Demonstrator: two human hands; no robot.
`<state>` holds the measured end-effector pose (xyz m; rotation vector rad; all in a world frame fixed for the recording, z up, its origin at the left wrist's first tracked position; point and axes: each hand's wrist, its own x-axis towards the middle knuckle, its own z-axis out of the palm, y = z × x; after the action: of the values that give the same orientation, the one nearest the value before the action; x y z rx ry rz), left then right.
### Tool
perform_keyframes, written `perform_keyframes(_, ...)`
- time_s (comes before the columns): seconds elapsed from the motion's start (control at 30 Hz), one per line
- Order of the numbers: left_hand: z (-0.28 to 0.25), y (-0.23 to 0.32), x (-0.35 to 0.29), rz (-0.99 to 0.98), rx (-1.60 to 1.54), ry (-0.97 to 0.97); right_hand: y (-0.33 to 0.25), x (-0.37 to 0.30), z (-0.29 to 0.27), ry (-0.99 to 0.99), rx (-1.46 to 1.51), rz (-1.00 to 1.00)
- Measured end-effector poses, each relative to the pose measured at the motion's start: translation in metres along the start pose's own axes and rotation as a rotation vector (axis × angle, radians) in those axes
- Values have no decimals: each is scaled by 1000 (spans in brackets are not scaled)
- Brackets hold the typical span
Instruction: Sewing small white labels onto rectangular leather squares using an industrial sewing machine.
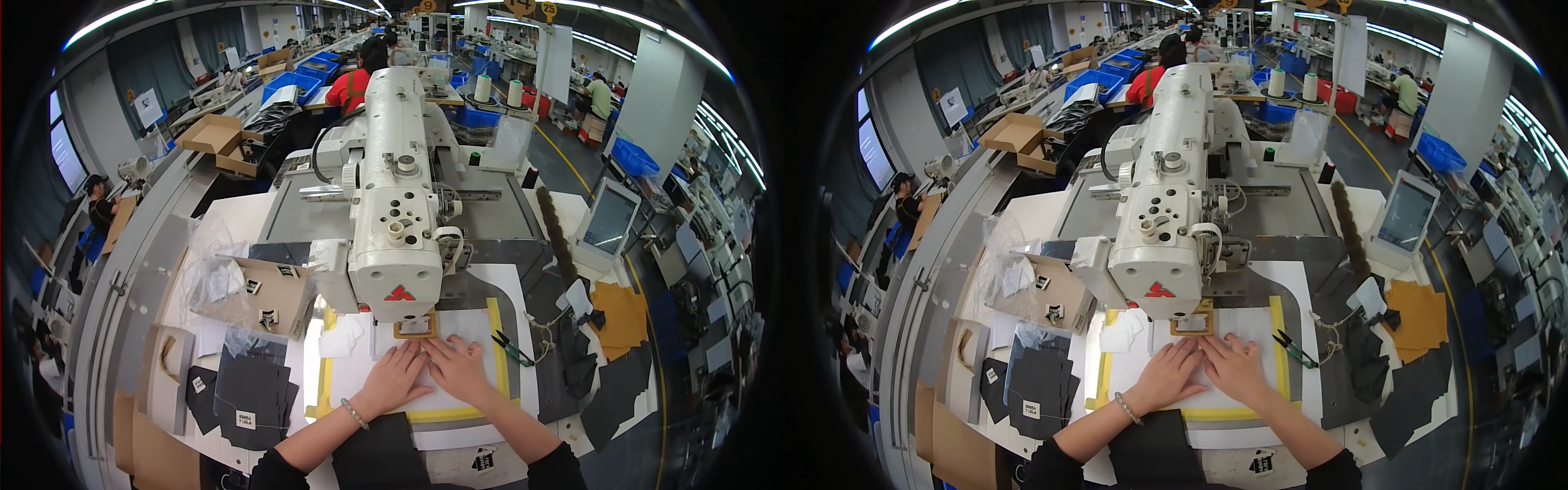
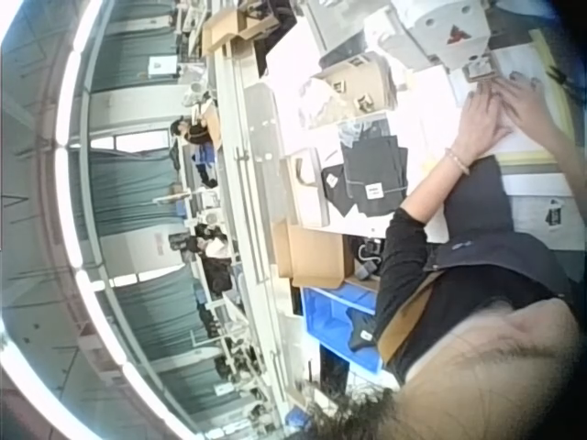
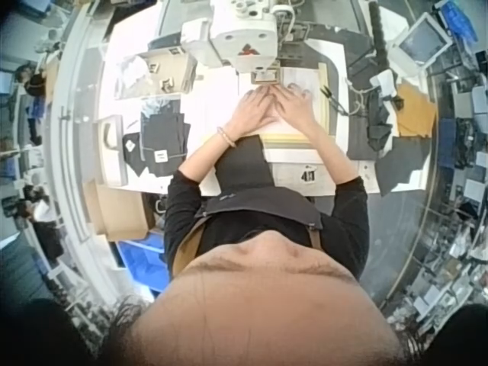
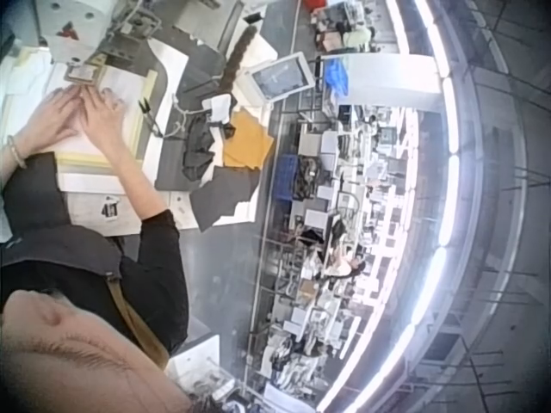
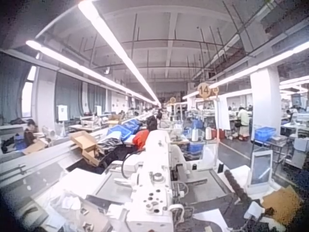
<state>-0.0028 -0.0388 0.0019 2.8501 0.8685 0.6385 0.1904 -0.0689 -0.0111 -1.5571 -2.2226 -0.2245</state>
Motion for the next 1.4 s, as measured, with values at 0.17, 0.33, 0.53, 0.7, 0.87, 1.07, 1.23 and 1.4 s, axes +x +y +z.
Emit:
perform_keyframes(0.17, 0, -2, 2, -79, 16, -52, -1, 3, 6, 15, 13, 4)
perform_keyframes(0.33, 1, -3, 1, -80, 26, -49, -4, 3, 6, 13, -27, 1)
perform_keyframes(0.53, 3, -5, 2, -85, 26, -54, -4, 2, 7, 46, -40, -17)
perform_keyframes(0.7, 3, -5, 1, -86, 25, -59, -4, 1, 8, 54, -44, -17)
perform_keyframes(0.87, -1, -3, 6, -17, 108, -22, -3, -1, 8, 36, -46, -30)
perform_keyframes(1.07, -6, -11, 25, -79, 15, 39, -4, 0, 6, -4, -61, -28)
perform_keyframes(1.23, -1, -17, 31, -85, 10, 29, -3, -2, 11, 1, -53, -15)
perform_keyframes(1.4, -2, -17, 35, -81, 10, 33, -5, -2, 9, -36, 2, 30)
